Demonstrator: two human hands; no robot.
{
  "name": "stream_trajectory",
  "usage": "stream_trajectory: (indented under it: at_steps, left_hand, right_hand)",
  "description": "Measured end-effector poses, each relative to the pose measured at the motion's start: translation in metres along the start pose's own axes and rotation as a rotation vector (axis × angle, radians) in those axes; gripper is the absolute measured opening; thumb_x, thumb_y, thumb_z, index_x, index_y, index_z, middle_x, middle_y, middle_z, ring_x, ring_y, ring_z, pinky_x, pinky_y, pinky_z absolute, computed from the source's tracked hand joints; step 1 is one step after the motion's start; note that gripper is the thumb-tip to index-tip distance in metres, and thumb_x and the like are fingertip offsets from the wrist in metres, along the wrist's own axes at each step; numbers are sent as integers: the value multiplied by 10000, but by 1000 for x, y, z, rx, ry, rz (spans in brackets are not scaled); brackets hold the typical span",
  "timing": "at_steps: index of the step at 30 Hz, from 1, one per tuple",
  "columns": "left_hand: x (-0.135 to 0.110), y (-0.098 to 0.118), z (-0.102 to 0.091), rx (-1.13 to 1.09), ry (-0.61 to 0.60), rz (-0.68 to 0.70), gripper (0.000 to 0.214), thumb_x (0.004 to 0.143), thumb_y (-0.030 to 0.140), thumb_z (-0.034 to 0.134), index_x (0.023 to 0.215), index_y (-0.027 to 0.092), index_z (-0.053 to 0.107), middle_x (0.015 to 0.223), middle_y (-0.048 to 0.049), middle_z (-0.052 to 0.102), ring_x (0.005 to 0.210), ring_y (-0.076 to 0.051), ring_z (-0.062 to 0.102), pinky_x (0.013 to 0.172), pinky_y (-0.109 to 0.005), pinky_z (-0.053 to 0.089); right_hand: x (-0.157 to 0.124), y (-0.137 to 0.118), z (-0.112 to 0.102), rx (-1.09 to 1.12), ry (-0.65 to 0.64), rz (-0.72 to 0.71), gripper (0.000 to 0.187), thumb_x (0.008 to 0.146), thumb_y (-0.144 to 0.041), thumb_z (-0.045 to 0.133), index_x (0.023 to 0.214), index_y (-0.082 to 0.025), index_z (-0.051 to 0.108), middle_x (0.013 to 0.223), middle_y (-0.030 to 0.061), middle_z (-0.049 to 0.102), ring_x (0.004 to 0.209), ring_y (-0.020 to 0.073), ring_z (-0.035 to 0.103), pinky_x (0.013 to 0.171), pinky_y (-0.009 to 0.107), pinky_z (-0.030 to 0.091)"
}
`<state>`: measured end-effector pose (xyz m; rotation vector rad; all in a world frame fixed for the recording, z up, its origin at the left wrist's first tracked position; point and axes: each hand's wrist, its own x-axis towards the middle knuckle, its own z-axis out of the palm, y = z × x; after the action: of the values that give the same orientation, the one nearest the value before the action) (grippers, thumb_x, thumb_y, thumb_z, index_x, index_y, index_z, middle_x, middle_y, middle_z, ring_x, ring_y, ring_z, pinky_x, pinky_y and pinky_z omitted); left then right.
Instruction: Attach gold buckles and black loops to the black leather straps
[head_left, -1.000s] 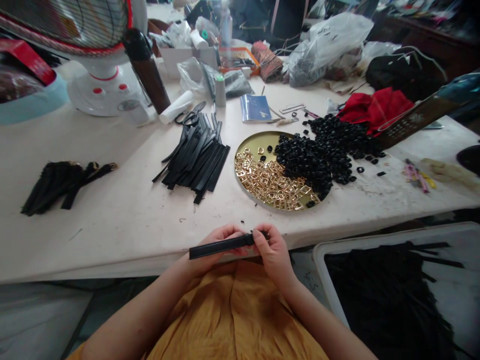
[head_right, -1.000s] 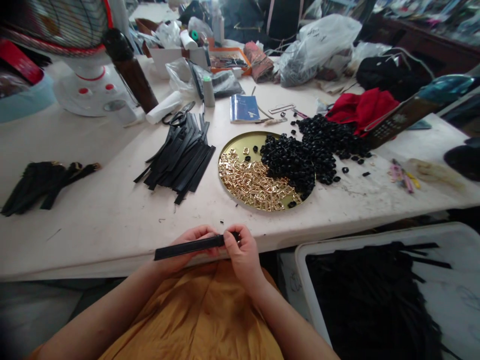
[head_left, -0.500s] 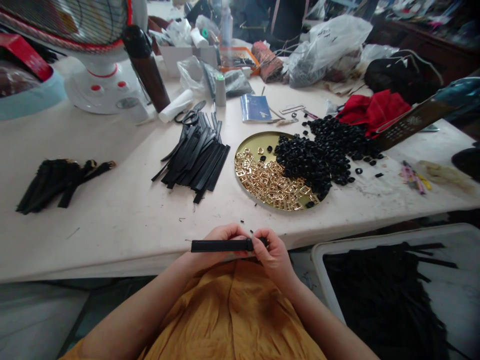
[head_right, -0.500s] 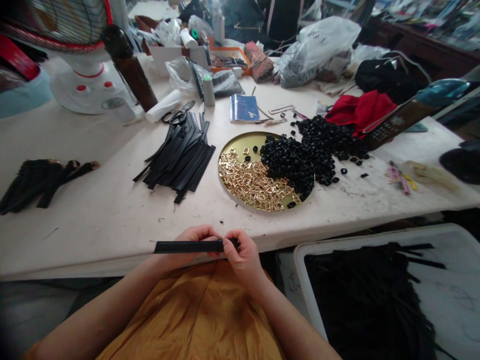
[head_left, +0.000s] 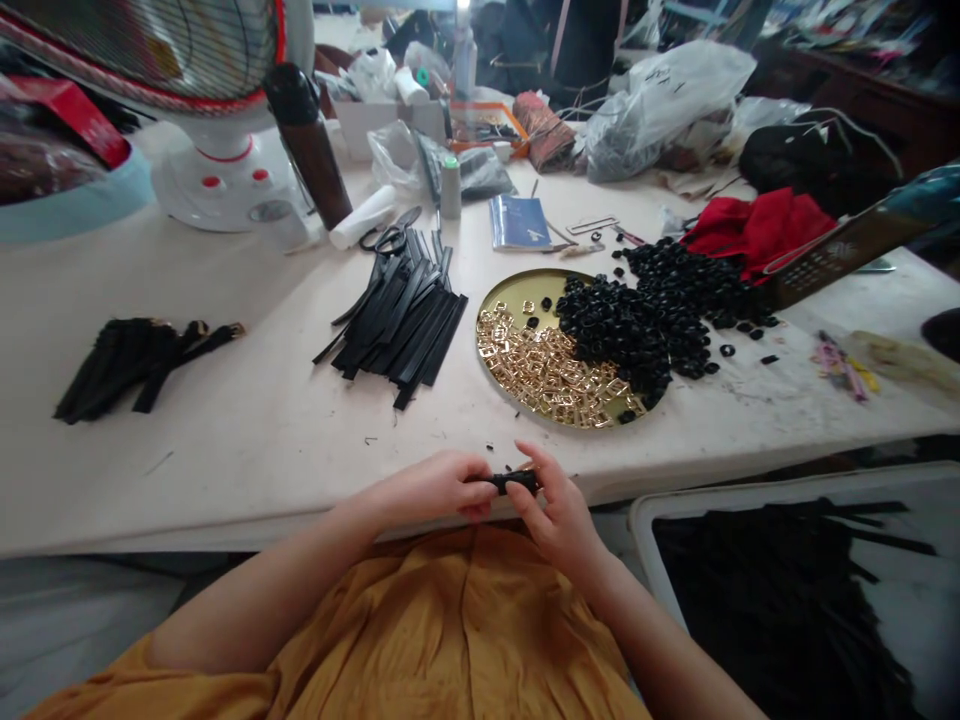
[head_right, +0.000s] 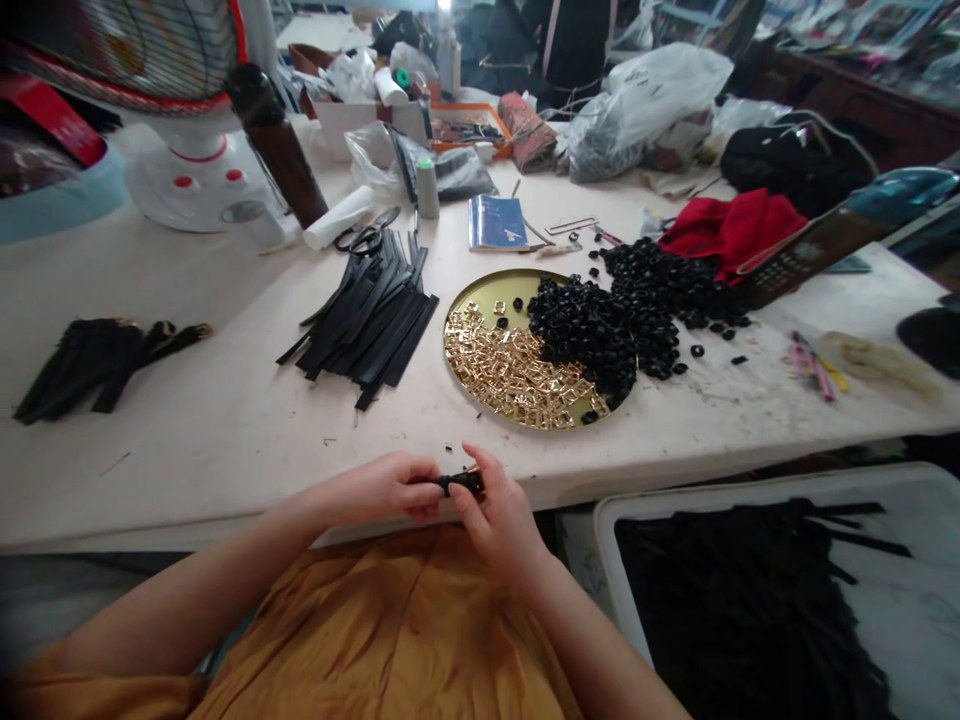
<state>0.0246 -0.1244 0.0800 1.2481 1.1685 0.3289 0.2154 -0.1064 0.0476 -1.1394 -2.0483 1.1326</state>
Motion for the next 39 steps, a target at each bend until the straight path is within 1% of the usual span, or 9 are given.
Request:
stream_trajectory:
  at_steps: [3, 5, 11, 19, 21, 25, 27, 31, 39]
  left_hand:
    - [-1, 3, 8, 354, 174, 37, 275, 806, 350, 415, 705, 157, 582, 640, -1, 608, 579, -130, 512, 512, -219, 324]
    - [-3, 4, 12, 468, 228, 46, 262, 800, 321, 415, 694, 160, 592, 653, -5, 612, 587, -132, 507, 515, -217, 305]
    - [-6, 3, 13, 385, 181, 54, 293, 822, 311, 382, 698, 172, 607, 606, 16, 613, 529, -115, 517, 499, -200, 312]
    - [0, 0, 28, 545, 328, 64, 275, 822, 336, 420, 702, 176, 610, 661, -20, 638, 608, -148, 548, 536, -215, 337]
    - [1, 1, 27, 562, 353, 49, 264, 818, 323, 424, 735, 172, 624, 673, -30, 640, 615, -156, 547, 536, -220, 342]
    - [0, 2, 22, 411, 255, 106, 241, 810, 249, 430, 944, 197, 623, 725, 3, 657, 595, -124, 552, 545, -199, 365]
    - [-1, 1, 22, 418, 253, 117, 220, 811, 254, 437, 905, 196, 627, 737, 3, 657, 622, -126, 561, 559, -198, 371]
    - [-1, -1, 31, 573, 353, 48, 254, 836, 308, 411, 744, 169, 603, 696, -30, 640, 642, -156, 566, 558, -224, 366]
    - [6, -2, 45, 682, 352, 32, 231, 857, 256, 383, 813, 166, 591, 765, -57, 654, 698, -179, 589, 609, -249, 405]
  right_hand:
    - [0, 0, -6, -17, -67, 51, 222, 831, -289, 463, 1014, -183, 529, 810, 37, 608, 692, 161, 559, 632, 271, 440]
    - [0, 0, -8, -17, -86, 64, 144, 822, -279, 476, 900, -186, 554, 786, 30, 608, 686, 159, 555, 617, 263, 436]
    - [-3, 2, -3, -26, -33, -7, 65, 823, -226, 474, 845, -194, 525, 768, 31, 585, 703, 164, 542, 622, 266, 427]
    - [-11, 5, -3, -70, 28, -138, 46, 823, -187, 462, 820, -199, 507, 727, 23, 555, 667, 158, 521, 594, 262, 417]
    - [-13, 7, -1, -71, 54, -140, 41, 821, -193, 474, 834, -202, 511, 736, 23, 561, 674, 159, 528, 604, 266, 427]
    - [-14, 7, 1, -49, 55, -76, 82, 809, -209, 507, 888, -204, 527, 796, 32, 592, 712, 163, 559, 626, 268, 452]
    - [-12, 6, 2, -58, 24, -37, 92, 803, -206, 512, 892, -199, 536, 809, 37, 601, 726, 169, 566, 633, 271, 455]
    - [-10, 3, 2, -103, 8, -5, 45, 792, -183, 503, 822, -192, 537, 762, 38, 589, 698, 173, 550, 609, 274, 441]
    - [-18, 8, 5, -79, 15, -65, 81, 787, -147, 470, 818, -200, 524, 749, 29, 574, 682, 162, 535, 606, 264, 430]
